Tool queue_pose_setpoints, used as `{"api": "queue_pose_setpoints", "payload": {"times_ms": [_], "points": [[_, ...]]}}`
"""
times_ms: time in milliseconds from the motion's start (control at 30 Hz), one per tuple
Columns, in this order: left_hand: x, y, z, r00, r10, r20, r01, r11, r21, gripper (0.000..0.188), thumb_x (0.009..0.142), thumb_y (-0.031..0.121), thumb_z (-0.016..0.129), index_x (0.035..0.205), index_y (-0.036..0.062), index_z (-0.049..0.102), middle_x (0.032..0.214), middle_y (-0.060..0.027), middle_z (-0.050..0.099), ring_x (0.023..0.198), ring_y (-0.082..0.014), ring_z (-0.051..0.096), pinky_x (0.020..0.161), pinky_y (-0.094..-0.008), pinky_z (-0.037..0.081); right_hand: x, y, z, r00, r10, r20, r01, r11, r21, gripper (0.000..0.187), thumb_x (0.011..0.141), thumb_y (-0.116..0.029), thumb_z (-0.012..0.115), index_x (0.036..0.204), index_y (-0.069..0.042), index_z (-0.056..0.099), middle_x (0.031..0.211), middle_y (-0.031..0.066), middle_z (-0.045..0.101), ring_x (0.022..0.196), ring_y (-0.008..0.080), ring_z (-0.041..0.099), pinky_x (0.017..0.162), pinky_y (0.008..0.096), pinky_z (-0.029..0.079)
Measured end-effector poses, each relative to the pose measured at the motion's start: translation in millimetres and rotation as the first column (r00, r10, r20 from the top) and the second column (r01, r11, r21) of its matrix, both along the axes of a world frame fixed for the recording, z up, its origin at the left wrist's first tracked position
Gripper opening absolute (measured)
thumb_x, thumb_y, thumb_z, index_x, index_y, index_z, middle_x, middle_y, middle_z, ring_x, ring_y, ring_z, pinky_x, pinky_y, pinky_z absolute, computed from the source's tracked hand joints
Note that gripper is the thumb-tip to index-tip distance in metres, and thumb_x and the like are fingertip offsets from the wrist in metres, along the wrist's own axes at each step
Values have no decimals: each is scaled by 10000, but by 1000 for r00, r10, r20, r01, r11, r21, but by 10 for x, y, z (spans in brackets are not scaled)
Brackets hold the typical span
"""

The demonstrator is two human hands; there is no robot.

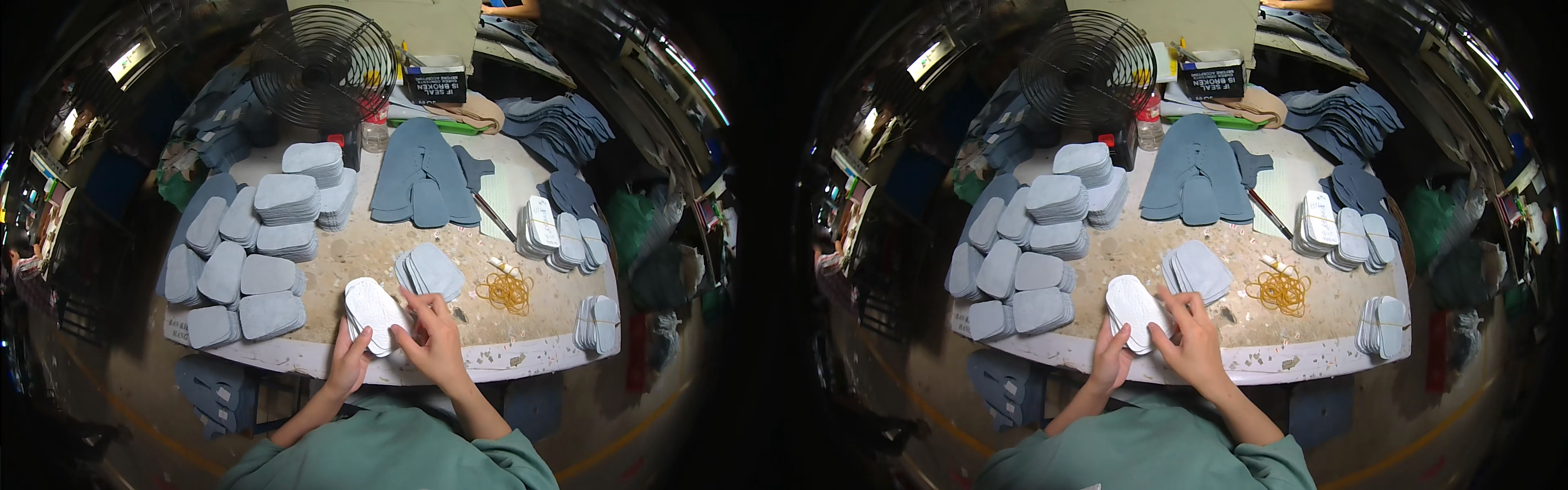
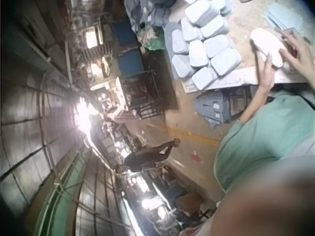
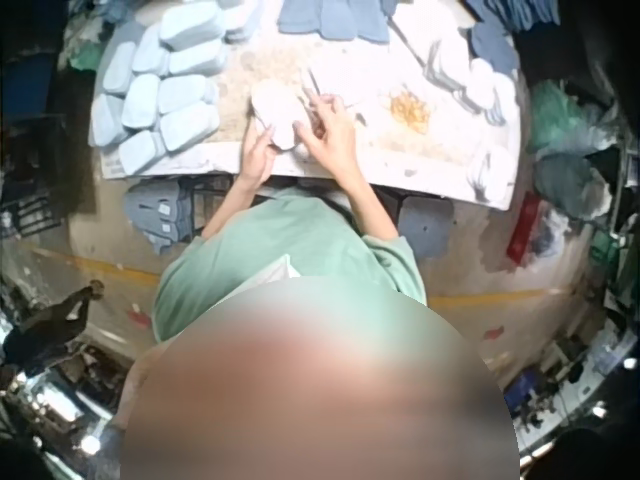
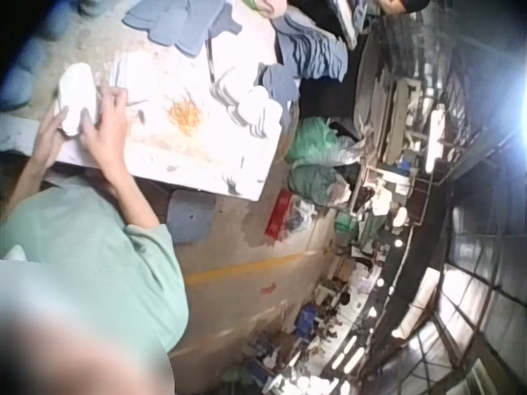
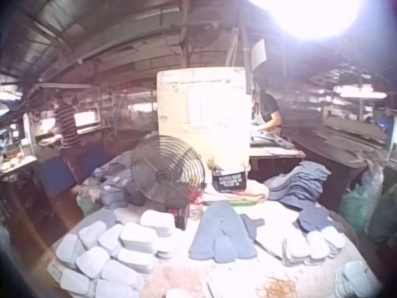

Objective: The person repeatedly picks up small rectangular fabric pads from a table, aligns them into neat stacks, and places the stacks back on the table. The person also uses rubber bands to bundle some stacks. The task is performed continuously throughout the clip.

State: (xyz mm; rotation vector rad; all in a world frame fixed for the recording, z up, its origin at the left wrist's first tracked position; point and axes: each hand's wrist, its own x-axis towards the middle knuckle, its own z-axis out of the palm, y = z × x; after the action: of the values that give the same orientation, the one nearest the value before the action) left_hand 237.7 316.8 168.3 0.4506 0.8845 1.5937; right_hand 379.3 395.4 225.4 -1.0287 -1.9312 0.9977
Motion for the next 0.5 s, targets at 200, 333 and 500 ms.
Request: {"api": "queue_pose_setpoints", "payload": {"times_ms": [200, 333, 500], "points": [[3, 4, -21, 1000, 14, 1, -14, 1000, 9, 479, 1003, 74, 446, 1442, 77, 254, 1357, -99, 465, 1245, -196, 491, 1026, -373, 435, -28, 22, 25, 999, 37, -12, -37, 999, 9, 333, 791, -76, 716, 1120, -39, 677, 916, 73, 566, 632, 160, 560, 567, 272, 462], [-5, 0, -44, 994, 27, 104, -28, 1000, 4, 485, 995, 94, 420, 1452, 79, 257, 1385, -103, 452, 1263, -209, 485, 1030, -377, 432, 15, 33, 36, 984, -89, -157, 108, 987, 120, 319, 765, 15, 706, 1077, -55, 701, 867, 55, 562, 624, 114, 541, 530, 237, 440], [-25, -21, -35, 977, 48, 209, -52, 999, 14, 519, 974, 113, 389, 1470, 77, 243, 1413, -112, 439, 1279, -228, 482, 1027, -382, 435, 103, 229, -4, 951, -304, -48, 290, 832, 473, 309, 749, 13, 725, 1045, -77, 720, 873, 61, 564, 633, 122, 545, 530, 262, 449]]}}
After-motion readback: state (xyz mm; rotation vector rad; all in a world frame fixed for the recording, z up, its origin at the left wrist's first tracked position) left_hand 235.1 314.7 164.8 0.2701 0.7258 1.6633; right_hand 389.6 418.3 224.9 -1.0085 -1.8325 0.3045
